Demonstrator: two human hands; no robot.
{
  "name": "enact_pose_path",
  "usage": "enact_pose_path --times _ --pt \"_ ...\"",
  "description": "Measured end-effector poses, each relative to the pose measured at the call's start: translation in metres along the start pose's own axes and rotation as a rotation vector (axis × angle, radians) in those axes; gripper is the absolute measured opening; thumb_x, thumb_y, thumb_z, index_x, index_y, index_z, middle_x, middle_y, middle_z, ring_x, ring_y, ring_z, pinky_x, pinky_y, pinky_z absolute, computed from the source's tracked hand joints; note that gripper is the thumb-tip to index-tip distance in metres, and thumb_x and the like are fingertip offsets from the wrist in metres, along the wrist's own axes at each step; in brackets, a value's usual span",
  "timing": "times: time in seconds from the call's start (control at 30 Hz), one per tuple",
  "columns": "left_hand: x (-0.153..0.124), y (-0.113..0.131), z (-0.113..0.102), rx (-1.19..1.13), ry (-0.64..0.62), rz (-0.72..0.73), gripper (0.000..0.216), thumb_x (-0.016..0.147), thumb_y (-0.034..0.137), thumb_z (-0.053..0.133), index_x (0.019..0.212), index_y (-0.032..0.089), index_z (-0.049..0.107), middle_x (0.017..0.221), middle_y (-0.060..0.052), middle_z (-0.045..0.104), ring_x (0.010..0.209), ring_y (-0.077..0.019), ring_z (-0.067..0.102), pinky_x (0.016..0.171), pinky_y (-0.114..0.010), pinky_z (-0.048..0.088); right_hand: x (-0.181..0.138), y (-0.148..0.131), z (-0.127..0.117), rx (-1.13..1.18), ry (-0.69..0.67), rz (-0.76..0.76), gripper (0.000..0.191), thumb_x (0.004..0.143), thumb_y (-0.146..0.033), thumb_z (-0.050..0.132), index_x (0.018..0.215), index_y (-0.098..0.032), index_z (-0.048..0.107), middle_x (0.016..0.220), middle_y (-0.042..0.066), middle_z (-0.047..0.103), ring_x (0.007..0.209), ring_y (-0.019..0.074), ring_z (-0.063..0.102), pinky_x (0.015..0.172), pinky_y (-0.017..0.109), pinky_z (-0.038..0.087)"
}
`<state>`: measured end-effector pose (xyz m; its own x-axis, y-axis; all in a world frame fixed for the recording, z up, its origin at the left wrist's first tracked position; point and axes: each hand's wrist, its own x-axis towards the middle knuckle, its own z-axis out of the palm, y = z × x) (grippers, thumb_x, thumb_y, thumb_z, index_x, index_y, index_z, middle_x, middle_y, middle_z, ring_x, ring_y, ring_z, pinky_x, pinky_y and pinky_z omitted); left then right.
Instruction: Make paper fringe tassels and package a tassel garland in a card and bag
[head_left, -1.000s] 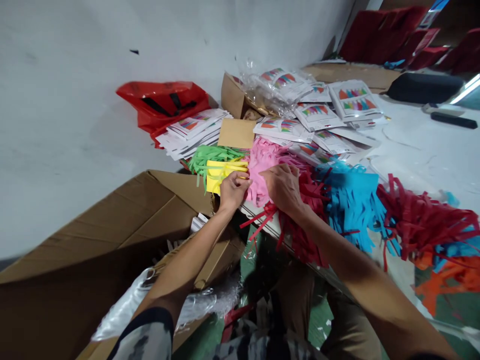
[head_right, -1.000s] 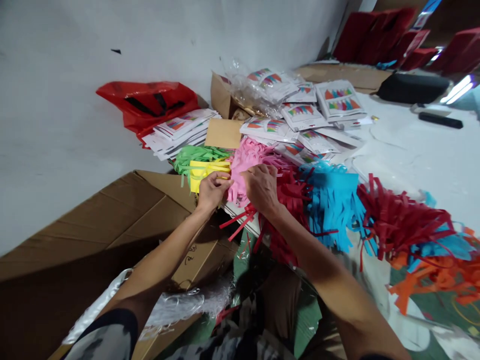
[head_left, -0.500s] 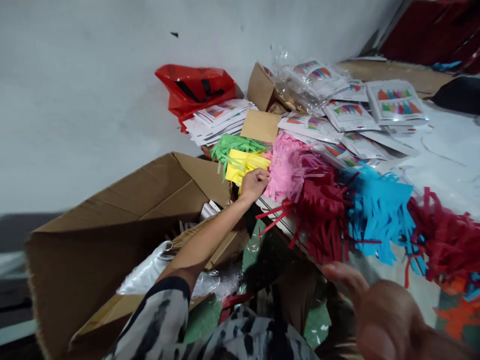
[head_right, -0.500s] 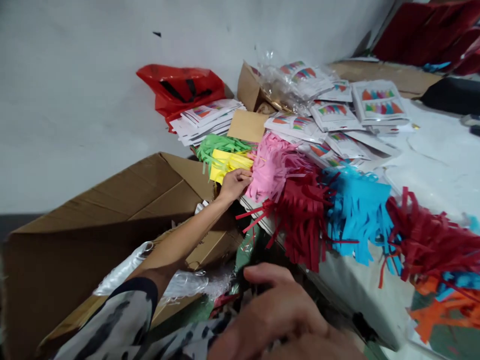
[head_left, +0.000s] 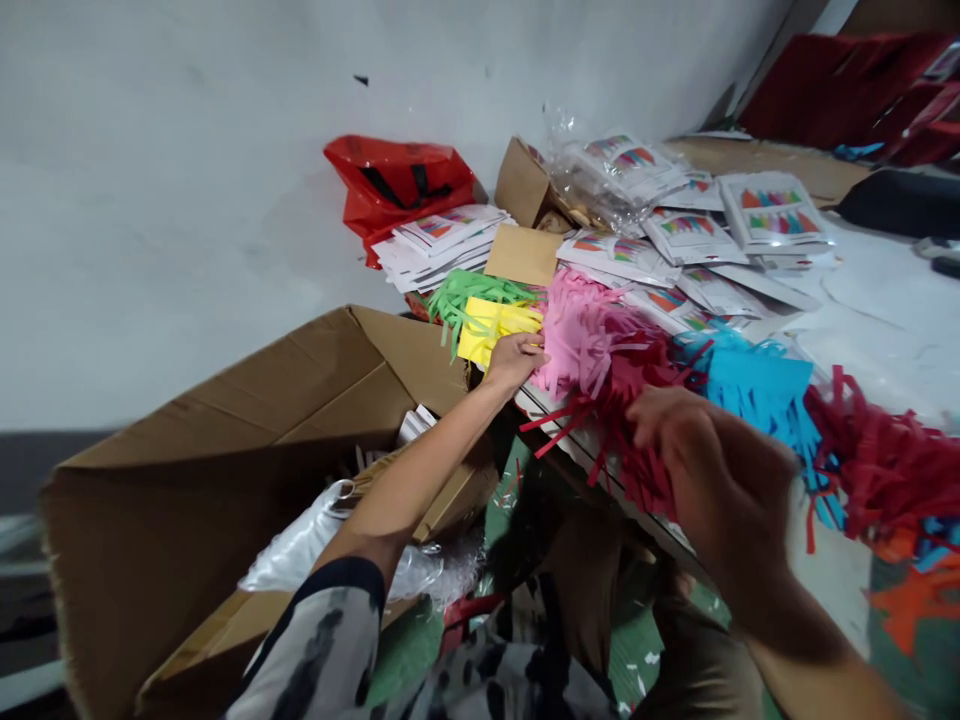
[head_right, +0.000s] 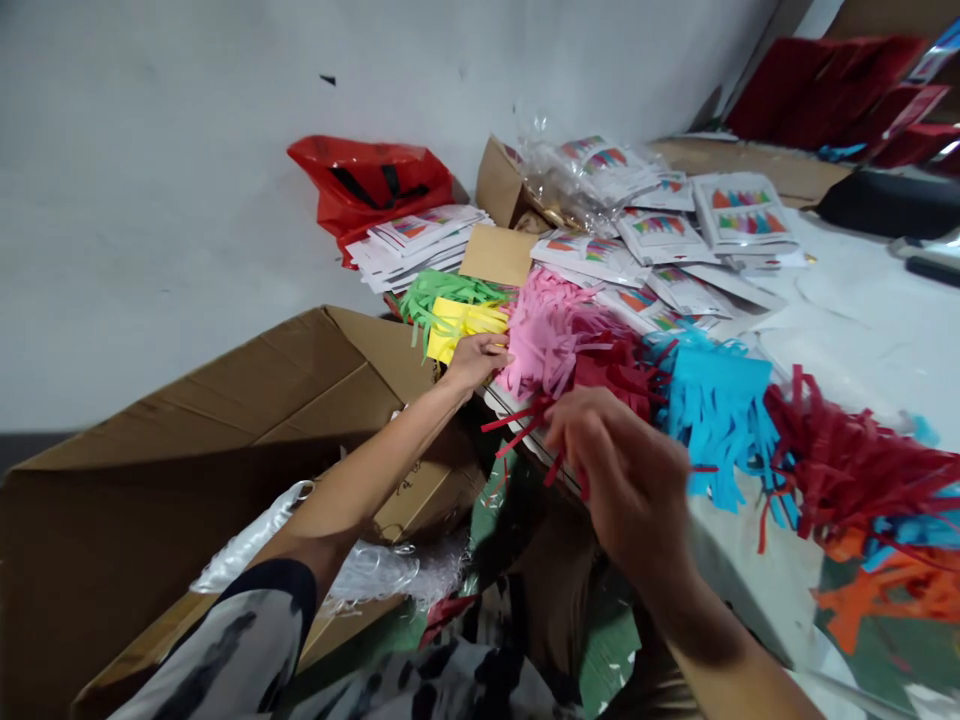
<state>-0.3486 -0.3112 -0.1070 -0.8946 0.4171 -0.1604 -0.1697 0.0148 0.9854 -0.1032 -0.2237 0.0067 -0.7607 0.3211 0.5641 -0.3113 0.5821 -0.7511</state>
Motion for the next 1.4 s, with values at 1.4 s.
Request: enact_pose_path --times 1.4 --pt "0.044 0.043 0.017 0.209 0.004 0.0 0.027 0.074 0.03 0.077 0.059 0.019 0.058 0.047 0.005 0.05 0.042 -0.0087 0.044 0.047 -0.021 0.032 0.146 0.102 0.002 -0.059 0.08 -0.263 0.005 0.089 -0.028 0.078 0.092 -0.028 0.075 0.118 0.004 0.077 0.114 0.0249 0.072 0.107 0.051 0.054"
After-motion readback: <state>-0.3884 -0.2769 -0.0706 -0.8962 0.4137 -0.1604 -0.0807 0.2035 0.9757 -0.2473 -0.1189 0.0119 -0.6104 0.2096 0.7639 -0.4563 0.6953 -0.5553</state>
